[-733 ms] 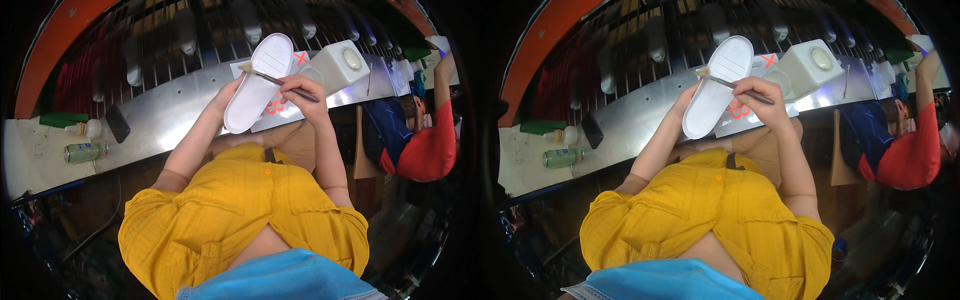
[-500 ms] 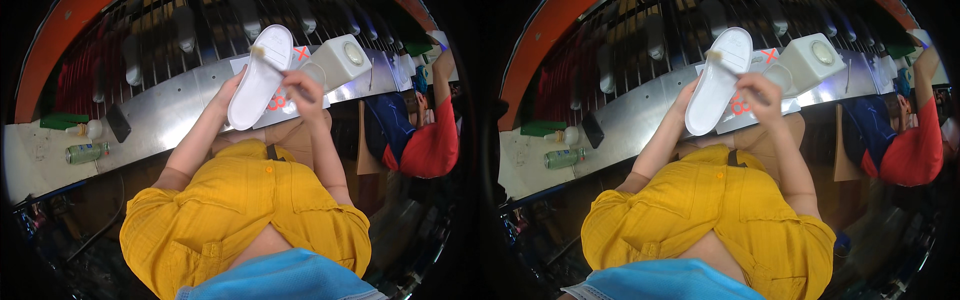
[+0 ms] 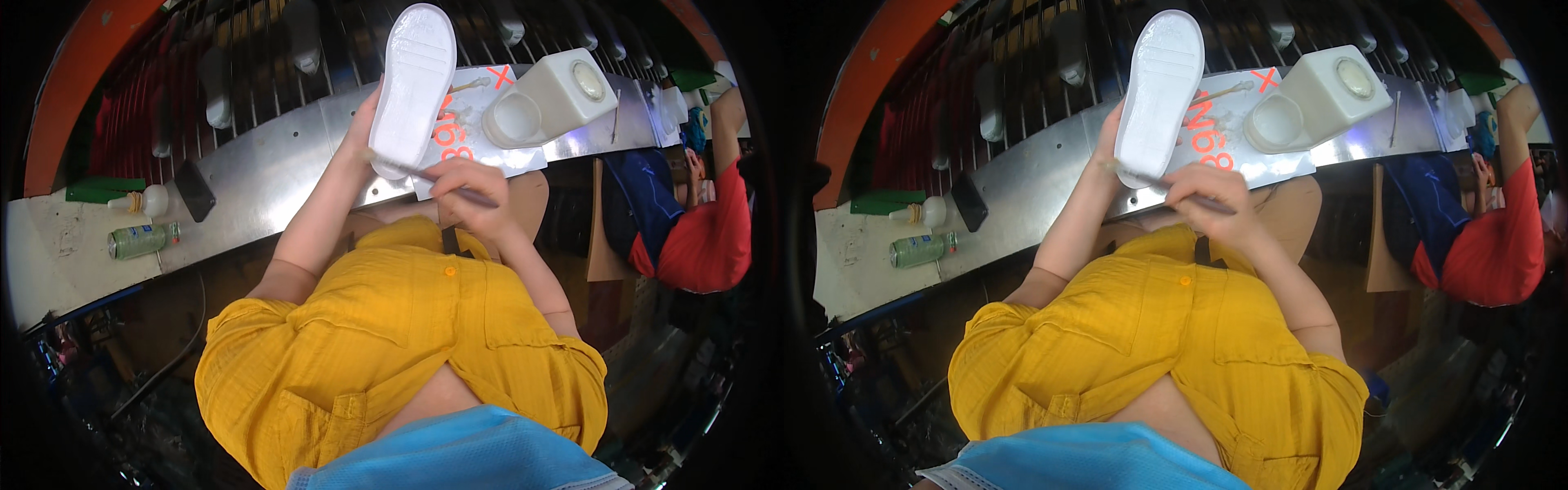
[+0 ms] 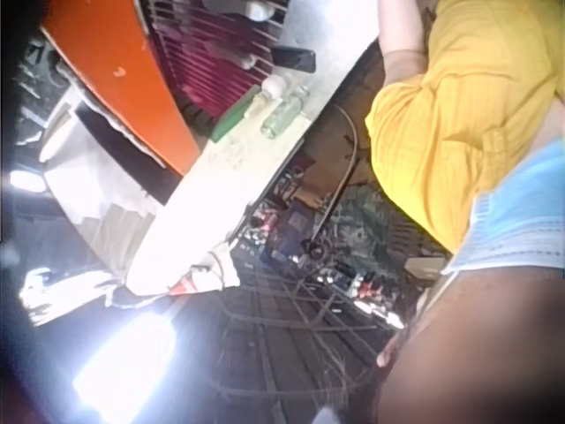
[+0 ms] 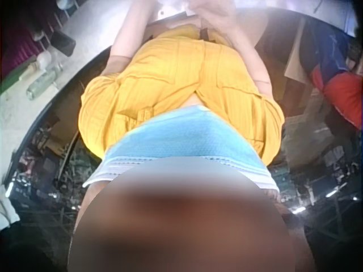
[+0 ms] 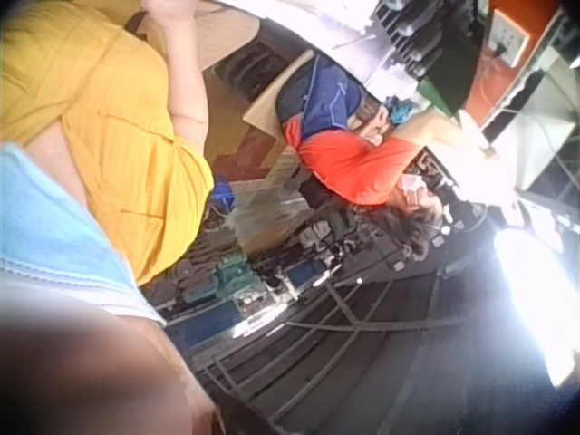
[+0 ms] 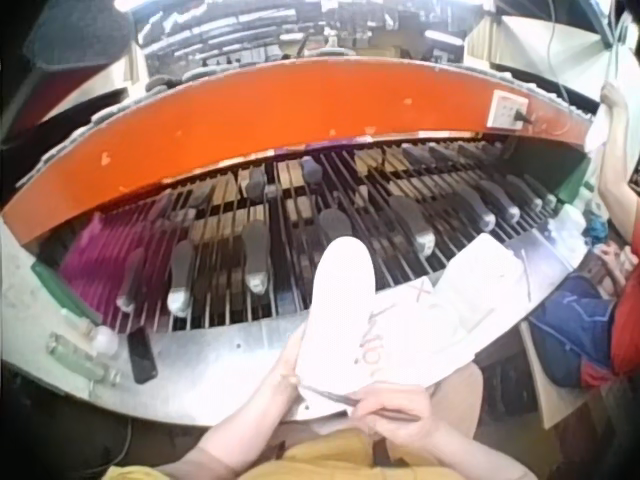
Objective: The person sits on the floor and repeatedly dips a brush into a container of white liquid, then applies it to the bottom of white shoe soles. They handle each sole one at a time, coating the surface and placing it on a nearby conveyor belt.
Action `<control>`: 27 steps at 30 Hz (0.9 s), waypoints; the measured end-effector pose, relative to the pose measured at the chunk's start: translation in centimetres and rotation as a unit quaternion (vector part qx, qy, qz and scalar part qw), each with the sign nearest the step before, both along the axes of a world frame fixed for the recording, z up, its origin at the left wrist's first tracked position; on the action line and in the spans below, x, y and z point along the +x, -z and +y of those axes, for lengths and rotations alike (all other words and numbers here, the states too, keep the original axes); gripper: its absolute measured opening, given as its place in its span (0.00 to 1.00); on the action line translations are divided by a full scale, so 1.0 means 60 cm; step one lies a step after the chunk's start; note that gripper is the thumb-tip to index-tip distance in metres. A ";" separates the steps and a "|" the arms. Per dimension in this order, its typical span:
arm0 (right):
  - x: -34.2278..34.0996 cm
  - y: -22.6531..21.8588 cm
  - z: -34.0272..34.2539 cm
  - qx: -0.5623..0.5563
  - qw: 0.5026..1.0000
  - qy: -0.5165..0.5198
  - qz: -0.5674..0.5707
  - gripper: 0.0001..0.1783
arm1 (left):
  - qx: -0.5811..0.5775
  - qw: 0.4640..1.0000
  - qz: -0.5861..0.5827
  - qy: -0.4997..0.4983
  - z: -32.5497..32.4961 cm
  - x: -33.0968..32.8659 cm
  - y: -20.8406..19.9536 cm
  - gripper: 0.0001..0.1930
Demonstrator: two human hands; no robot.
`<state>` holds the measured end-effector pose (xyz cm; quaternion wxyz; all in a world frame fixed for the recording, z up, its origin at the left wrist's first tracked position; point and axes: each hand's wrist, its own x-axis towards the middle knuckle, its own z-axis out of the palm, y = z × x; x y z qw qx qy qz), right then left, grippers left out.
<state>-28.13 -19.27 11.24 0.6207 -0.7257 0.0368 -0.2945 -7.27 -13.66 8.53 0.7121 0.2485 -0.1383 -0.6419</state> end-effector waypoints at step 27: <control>-0.103 0.009 -0.193 0.117 0.966 0.223 0.055 0.05 | -0.031 0.996 -0.077 0.009 0.018 0.064 0.022 0.24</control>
